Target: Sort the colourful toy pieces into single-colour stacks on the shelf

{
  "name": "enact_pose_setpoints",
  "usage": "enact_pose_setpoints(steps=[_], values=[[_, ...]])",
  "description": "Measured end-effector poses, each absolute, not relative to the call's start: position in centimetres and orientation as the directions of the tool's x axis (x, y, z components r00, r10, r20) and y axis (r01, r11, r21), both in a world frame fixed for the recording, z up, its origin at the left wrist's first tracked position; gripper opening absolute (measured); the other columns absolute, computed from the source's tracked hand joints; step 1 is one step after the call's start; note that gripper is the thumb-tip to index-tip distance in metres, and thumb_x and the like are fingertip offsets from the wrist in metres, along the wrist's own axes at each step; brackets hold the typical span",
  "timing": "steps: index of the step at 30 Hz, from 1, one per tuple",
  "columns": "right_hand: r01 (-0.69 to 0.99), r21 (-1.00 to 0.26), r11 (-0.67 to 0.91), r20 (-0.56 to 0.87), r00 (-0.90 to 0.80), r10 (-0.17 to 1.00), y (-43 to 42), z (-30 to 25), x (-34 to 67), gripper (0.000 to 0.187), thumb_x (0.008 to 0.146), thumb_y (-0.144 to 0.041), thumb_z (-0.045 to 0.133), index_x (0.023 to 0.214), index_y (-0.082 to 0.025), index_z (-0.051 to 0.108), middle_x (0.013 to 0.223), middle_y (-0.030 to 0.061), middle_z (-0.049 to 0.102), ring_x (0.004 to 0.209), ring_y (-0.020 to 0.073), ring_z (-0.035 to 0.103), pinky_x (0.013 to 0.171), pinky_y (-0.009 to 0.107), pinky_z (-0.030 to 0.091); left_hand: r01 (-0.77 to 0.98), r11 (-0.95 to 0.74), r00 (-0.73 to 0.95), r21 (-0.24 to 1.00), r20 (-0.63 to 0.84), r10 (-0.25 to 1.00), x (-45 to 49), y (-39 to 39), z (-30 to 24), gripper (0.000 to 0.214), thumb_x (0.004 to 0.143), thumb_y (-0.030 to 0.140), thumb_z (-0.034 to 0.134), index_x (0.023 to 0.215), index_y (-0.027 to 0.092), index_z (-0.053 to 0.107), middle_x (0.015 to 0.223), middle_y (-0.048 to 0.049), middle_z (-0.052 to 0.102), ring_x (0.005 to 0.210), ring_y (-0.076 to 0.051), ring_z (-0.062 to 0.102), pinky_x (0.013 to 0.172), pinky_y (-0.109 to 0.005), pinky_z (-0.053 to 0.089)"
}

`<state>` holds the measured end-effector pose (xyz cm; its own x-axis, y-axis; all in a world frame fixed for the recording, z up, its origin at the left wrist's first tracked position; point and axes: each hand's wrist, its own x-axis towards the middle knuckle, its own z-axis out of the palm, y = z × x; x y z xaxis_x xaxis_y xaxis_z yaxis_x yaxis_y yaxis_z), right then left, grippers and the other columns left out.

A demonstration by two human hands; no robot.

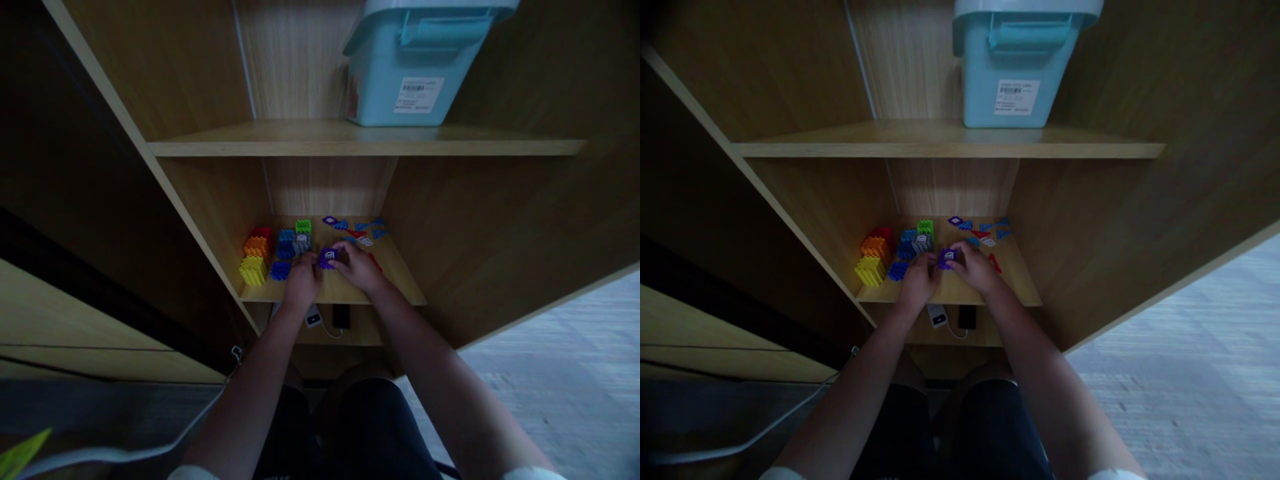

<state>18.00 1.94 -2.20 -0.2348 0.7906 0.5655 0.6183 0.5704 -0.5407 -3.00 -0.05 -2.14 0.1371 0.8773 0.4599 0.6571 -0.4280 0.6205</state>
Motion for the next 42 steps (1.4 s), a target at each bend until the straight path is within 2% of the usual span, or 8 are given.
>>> enact_pose_setpoints(steps=[24,42], values=[[0.666,-0.497,0.556,0.508,-0.296,0.809,1.60,-1.96,17.74,0.027,0.099,-0.036,0.072,0.124,-0.027,0.065,0.121,0.0085,0.077,0.114,0.0271,0.072,0.102,0.043,0.056,0.665,-0.410,0.163,0.624,0.414,0.895,-2.82,-0.32,-1.69,0.029,0.096,0.005,0.061,0.120,0.020,0.066,0.112,-0.0101,0.079,0.113,-0.027,0.072,0.104,-0.040,0.056],[0.647,-0.506,0.571,0.525,-0.293,0.799,1.45,-1.75,17.64,0.025,0.100,-0.039,0.071,0.121,-0.027,0.066,0.119,0.0089,0.077,0.113,0.0278,0.073,0.103,0.044,0.057,0.666,-0.391,0.152,0.635,0.398,0.905,-2.58,0.05,-2.00,0.028,0.097,0.007,0.062,0.122,0.021,0.066,0.115,-0.0099,0.080,0.111,-0.027,0.074,0.101,-0.040,0.057]])
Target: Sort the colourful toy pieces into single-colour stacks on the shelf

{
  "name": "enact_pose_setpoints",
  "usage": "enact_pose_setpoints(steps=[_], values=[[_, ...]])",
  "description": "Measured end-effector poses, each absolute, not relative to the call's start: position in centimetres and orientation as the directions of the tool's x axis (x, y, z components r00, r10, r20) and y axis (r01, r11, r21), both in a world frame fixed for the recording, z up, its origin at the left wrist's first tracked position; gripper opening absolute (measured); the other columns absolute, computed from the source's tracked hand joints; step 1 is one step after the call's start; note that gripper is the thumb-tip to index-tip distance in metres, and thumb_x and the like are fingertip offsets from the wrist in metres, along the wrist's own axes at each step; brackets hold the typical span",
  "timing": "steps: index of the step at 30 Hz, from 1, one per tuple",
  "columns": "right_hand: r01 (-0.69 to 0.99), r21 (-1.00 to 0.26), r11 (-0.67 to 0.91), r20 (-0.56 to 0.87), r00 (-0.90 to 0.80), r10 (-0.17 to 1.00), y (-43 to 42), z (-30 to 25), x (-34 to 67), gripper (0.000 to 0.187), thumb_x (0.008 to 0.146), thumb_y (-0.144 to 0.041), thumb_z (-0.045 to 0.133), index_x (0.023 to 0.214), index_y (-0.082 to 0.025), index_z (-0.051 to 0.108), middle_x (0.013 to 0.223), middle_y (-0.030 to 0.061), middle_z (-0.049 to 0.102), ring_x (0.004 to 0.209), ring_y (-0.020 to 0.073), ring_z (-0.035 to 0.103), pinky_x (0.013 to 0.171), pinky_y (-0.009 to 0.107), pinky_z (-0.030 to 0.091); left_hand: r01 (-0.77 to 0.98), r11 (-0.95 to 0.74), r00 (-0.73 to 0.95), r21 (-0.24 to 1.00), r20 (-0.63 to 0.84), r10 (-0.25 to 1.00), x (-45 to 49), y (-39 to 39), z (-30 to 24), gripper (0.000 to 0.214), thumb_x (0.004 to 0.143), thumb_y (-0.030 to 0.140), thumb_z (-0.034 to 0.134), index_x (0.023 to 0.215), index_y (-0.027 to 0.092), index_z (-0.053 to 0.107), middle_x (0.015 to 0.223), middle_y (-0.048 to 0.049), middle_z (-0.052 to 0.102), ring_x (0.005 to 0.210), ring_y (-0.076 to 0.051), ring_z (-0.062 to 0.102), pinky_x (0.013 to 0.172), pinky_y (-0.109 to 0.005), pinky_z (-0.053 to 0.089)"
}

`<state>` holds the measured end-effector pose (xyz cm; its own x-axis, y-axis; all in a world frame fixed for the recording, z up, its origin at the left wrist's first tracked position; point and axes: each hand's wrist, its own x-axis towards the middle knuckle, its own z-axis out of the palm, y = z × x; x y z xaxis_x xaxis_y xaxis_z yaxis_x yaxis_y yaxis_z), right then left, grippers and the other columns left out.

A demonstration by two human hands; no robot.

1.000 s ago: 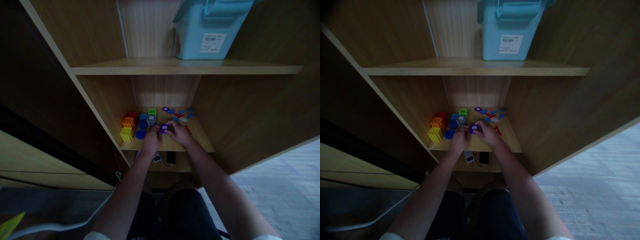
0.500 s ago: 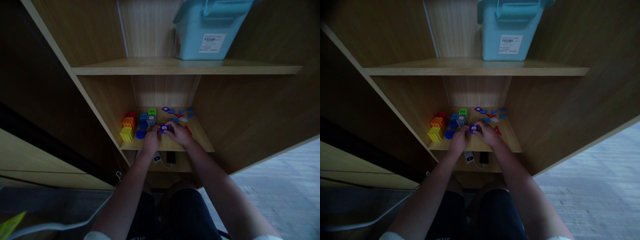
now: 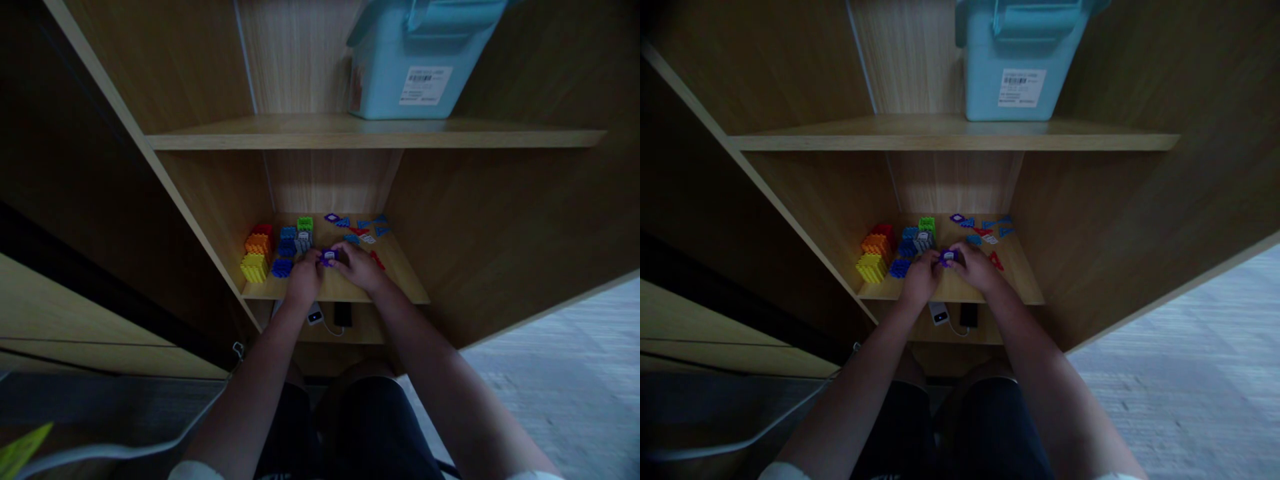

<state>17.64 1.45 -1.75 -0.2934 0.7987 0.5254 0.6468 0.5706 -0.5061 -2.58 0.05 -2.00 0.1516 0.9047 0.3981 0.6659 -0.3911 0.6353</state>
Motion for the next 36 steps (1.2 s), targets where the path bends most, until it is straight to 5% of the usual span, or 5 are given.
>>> enact_pose_setpoints(steps=[15,24,29,36], values=[[0.617,-0.509,0.601,0.630,-0.209,0.748,1.4,-1.8,17.9,0.028,0.100,-0.040,0.073,0.123,-0.027,0.066,0.122,0.0106,0.075,0.118,0.0301,0.070,0.106,0.048,0.056,0.670,-0.415,0.158,0.616,0.429,0.890,-2.7,-0.1,-1.9,0.026,0.096,0.011,0.065,0.120,0.020,0.066,0.110,-0.0111,0.079,0.110,-0.028,0.073,0.102,-0.042,0.057],[0.599,-0.279,0.751,0.812,-0.270,0.517,0.1,-0.9,17.5,0.024,0.100,-0.036,0.078,0.120,-0.030,0.067,0.124,0.0088,0.076,0.119,0.0302,0.070,0.106,0.055,0.056,0.570,-0.566,0.102,0.595,0.632,0.768,-3.2,-0.5,-2.4,0.022,0.107,0.023,0.055,0.127,0.019,0.061,0.123,-0.0146,0.075,0.118,-0.029,0.071,0.108,-0.048,0.057],[0.582,-0.183,0.792,0.806,-0.372,0.460,-0.2,-0.9,17.1,0.021,0.100,-0.031,0.078,0.118,-0.029,0.067,0.127,0.0097,0.074,0.119,0.0294,0.070,0.104,0.054,0.059,0.409,-0.611,0.153,0.678,0.609,0.778,-3.6,-0.6,-2.4,0.039,0.109,0.028,0.055,0.147,0.021,0.048,0.125,-0.0124,0.074,0.116,-0.024,0.074,0.104,-0.041,0.060],[0.590,-0.211,0.779,0.729,-0.436,0.528,-0.1,-1.0,16.7,0.031,0.099,-0.037,0.078,0.126,-0.026,0.068,0.140,0.0143,0.068,0.131,0.0327,0.066,0.111,0.057,0.058,0.282,-0.592,0.108,0.755,0.588,0.802,-4.0,-0.8,-2.1,0.039,0.107,0.026,0.059,0.143,0.022,0.047,0.102,-0.0034,0.072,0.092,-0.017,0.073,0.087,-0.030,0.059]])
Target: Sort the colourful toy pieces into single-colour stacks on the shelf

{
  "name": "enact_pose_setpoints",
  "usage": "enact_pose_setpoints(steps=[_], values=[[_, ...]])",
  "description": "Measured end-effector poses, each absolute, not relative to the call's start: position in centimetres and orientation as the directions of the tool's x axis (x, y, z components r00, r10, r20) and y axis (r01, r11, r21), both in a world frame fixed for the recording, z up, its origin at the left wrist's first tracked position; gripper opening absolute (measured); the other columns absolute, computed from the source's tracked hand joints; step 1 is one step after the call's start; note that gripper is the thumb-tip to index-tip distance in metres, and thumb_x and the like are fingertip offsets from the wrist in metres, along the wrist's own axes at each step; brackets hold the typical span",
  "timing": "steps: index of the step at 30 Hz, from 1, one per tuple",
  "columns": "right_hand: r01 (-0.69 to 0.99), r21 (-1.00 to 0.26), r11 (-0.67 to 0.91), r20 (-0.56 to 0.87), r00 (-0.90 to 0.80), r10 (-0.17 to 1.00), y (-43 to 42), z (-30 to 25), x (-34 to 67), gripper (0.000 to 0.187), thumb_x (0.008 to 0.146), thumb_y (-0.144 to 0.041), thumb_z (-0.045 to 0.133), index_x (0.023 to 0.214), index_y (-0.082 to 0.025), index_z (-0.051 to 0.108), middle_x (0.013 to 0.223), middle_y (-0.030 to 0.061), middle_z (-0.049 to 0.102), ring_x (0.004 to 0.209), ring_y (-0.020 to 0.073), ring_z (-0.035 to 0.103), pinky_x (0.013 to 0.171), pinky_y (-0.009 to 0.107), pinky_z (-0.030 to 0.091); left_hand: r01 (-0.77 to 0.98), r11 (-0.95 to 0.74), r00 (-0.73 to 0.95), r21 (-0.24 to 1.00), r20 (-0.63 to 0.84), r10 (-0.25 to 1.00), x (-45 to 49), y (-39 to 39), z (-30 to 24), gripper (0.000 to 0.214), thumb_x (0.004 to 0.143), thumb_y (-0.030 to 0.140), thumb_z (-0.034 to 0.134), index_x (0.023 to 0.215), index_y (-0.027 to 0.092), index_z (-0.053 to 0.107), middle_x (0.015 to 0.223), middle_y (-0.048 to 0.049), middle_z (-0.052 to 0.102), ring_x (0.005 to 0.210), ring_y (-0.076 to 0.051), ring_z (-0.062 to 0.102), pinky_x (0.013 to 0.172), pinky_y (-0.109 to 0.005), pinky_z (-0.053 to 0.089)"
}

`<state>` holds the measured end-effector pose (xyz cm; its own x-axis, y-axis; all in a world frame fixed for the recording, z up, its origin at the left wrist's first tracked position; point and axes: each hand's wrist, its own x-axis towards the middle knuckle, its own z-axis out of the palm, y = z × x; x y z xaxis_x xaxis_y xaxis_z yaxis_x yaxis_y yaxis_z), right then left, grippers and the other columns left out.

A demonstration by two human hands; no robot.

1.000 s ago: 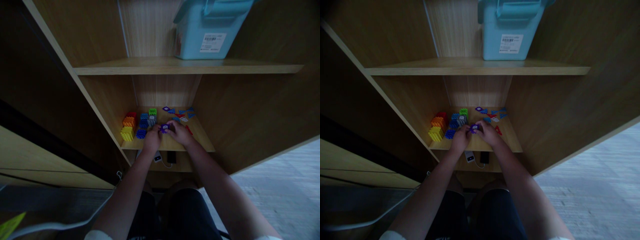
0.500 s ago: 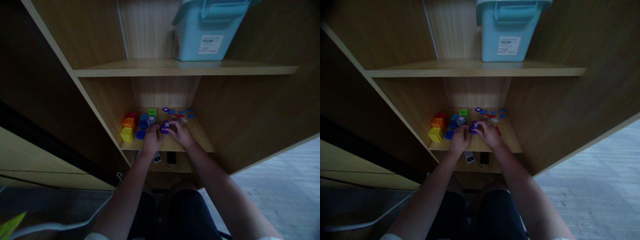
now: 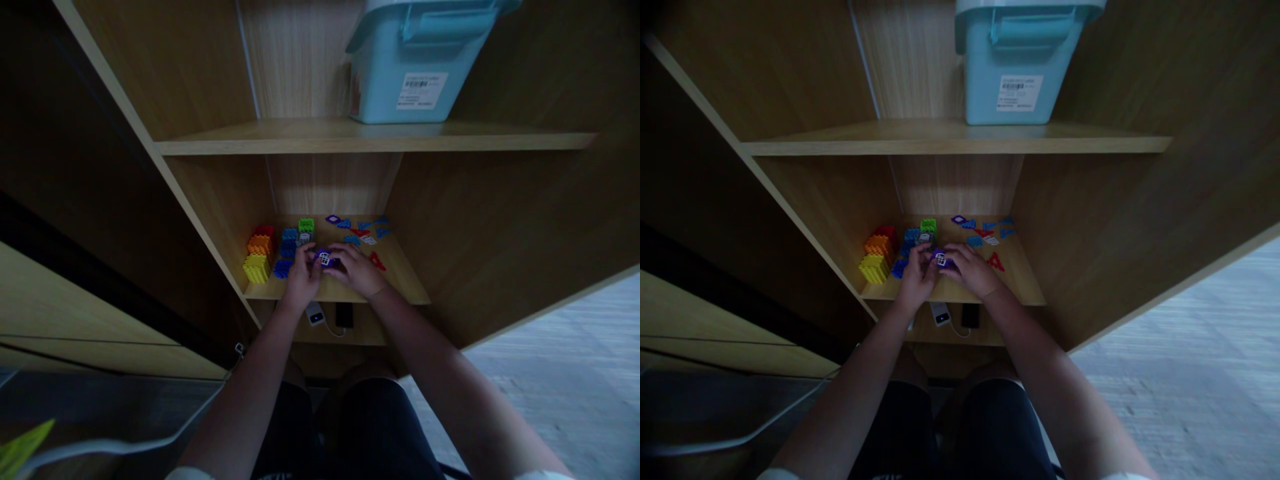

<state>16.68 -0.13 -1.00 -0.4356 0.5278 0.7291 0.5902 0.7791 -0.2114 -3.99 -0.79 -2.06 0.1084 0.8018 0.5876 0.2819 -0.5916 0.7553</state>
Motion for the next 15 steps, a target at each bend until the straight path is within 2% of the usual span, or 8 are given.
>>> enact_pose_setpoints(steps=[3,9,15], values=[[0.593,-0.242,0.768,0.707,-0.434,0.558,-0.1,-1.1,16.7,0.035,0.098,-0.038,0.080,0.129,-0.028,0.068,0.140,0.0128,0.069,0.131,0.0326,0.067,0.112,0.058,0.057,0.254,-0.569,0.095,0.782,0.565,0.819,-4.1,-0.7,-2.1,0.038,0.106,0.028,0.060,0.142,0.022,0.047,0.102,-0.0037,0.073,0.092,-0.017,0.074,0.086,-0.029,0.059],[0.576,-0.318,0.753,0.719,-0.371,0.588,0.3,-1.4,17.0,0.028,0.101,-0.036,0.075,0.127,-0.028,0.066,0.140,0.0111,0.071,0.129,0.0304,0.068,0.112,0.054,0.057,0.255,-0.539,0.100,0.803,0.532,0.840,-4.0,-0.4,-2.5,0.038,0.105,0.030,0.064,0.140,0.023,0.050,0.109,-0.0056,0.075,0.098,-0.019,0.076,0.090,-0.032,0.061],[0.633,-0.448,0.631,0.661,-0.241,0.711,1.0,-2.0,17.3,0.033,0.096,-0.034,0.078,0.126,-0.027,0.065,0.121,0.0098,0.076,0.114,0.0310,0.072,0.100,0.050,0.059,0.301,-0.540,0.119,0.786,0.531,0.839,-3.7,0.0,-2.5,0.036,0.103,0.017,0.060,0.138,0.021,0.052,0.125,-0.0113,0.076,0.112,-0.020,0.077,0.101,-0.038,0.063]])
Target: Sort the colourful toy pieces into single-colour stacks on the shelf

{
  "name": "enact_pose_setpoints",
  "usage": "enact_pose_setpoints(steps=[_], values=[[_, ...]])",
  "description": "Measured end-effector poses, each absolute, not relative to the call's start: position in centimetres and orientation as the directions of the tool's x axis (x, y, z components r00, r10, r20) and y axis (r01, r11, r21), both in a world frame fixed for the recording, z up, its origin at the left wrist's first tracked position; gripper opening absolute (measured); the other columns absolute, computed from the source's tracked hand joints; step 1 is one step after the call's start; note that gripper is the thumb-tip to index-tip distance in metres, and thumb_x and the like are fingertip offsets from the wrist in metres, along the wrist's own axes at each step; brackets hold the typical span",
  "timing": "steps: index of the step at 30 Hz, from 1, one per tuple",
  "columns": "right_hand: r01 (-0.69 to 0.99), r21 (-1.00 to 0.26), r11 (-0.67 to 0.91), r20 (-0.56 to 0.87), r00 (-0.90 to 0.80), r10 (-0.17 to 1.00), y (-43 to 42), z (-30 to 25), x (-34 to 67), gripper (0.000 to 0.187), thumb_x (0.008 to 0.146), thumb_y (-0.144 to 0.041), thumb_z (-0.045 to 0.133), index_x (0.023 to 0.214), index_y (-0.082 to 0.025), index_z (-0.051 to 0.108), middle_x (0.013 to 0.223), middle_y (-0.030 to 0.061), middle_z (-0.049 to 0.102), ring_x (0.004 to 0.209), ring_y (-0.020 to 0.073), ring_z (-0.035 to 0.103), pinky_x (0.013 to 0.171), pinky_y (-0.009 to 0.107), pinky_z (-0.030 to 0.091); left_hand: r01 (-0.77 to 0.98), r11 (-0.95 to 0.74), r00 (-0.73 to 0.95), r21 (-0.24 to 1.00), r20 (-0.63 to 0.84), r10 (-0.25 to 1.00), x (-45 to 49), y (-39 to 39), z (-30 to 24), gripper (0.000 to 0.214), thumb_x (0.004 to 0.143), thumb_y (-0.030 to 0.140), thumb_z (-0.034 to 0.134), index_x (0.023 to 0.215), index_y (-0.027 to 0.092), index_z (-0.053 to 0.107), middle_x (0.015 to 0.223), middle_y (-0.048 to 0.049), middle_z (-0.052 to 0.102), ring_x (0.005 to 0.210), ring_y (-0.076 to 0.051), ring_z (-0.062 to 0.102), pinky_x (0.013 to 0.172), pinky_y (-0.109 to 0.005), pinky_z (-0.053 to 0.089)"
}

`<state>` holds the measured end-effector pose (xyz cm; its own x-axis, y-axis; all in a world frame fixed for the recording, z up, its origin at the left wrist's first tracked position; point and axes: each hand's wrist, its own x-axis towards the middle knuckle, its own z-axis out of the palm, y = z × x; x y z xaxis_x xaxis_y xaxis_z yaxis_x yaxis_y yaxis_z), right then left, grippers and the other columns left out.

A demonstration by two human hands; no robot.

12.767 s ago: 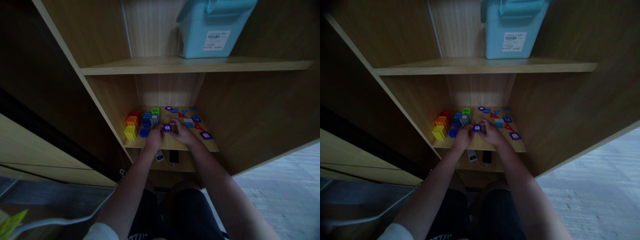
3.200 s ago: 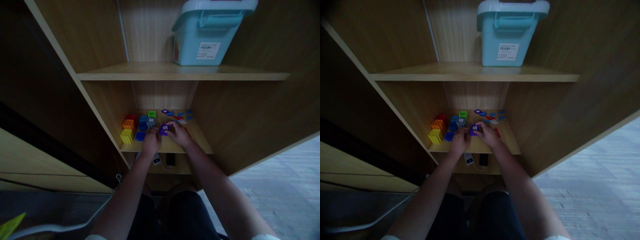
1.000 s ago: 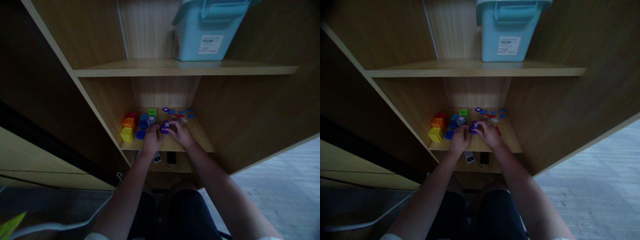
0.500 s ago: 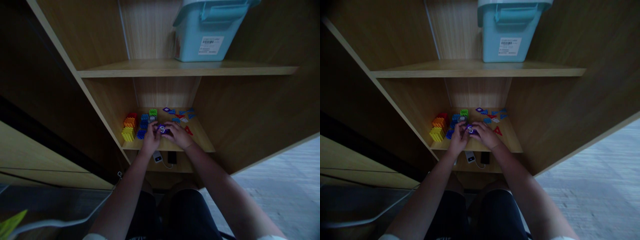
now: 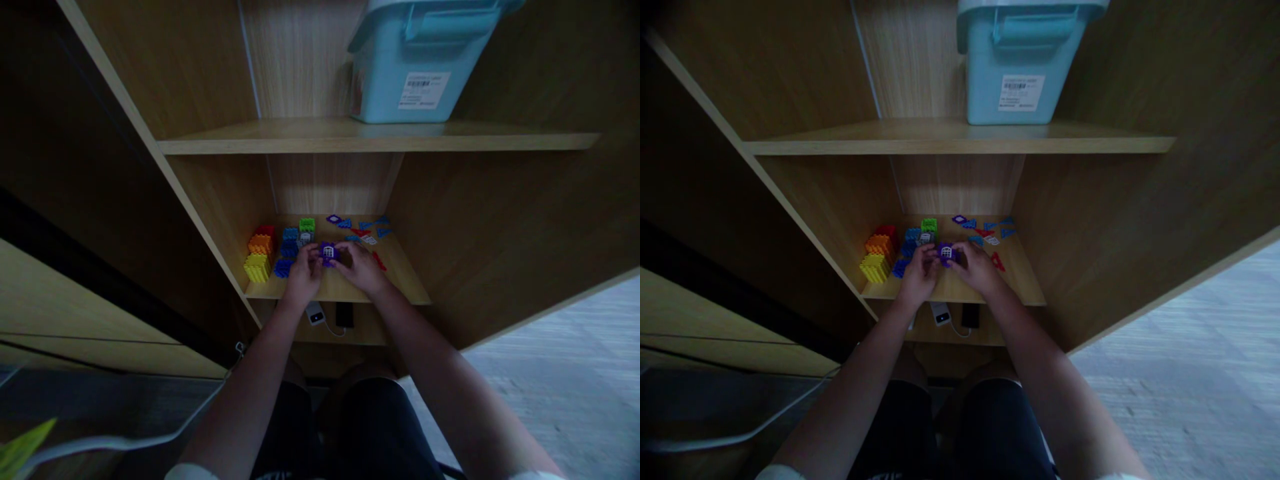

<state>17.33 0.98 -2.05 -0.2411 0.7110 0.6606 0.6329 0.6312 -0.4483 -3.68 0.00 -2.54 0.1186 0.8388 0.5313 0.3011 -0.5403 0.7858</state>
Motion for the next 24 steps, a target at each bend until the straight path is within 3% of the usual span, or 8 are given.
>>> enact_pose_setpoints(steps=[11,24], values=[[0.651,-0.498,0.573,0.579,-0.242,0.778,1.49,-2.45,17.44,0.033,0.094,-0.032,0.076,0.124,-0.026,0.064,0.119,0.0083,0.077,0.113,0.0280,0.073,0.101,0.044,0.058,0.501,-0.467,0.049,0.729,0.515,0.856,-3.25,-0.05,-2.45,0.033,0.098,0.008,0.057,0.129,0.021,0.057,0.117,-0.0116,0.079,0.104,-0.025,0.079,0.096,-0.039,0.064],[0.699,-0.436,0.567,0.589,-0.256,0.767,1.22,-2.35,17.49,0.034,0.093,-0.026,0.072,0.125,-0.026,0.063,0.118,0.0084,0.078,0.114,0.0302,0.072,0.102,0.048,0.058,0.529,-0.480,0.099,0.700,0.510,0.854,-3.24,0.18,-2.86,0.033,0.094,0.006,0.063,0.122,0.023,0.061,0.106,-0.0074,0.079,0.098,-0.024,0.077,0.093,-0.040,0.063]])
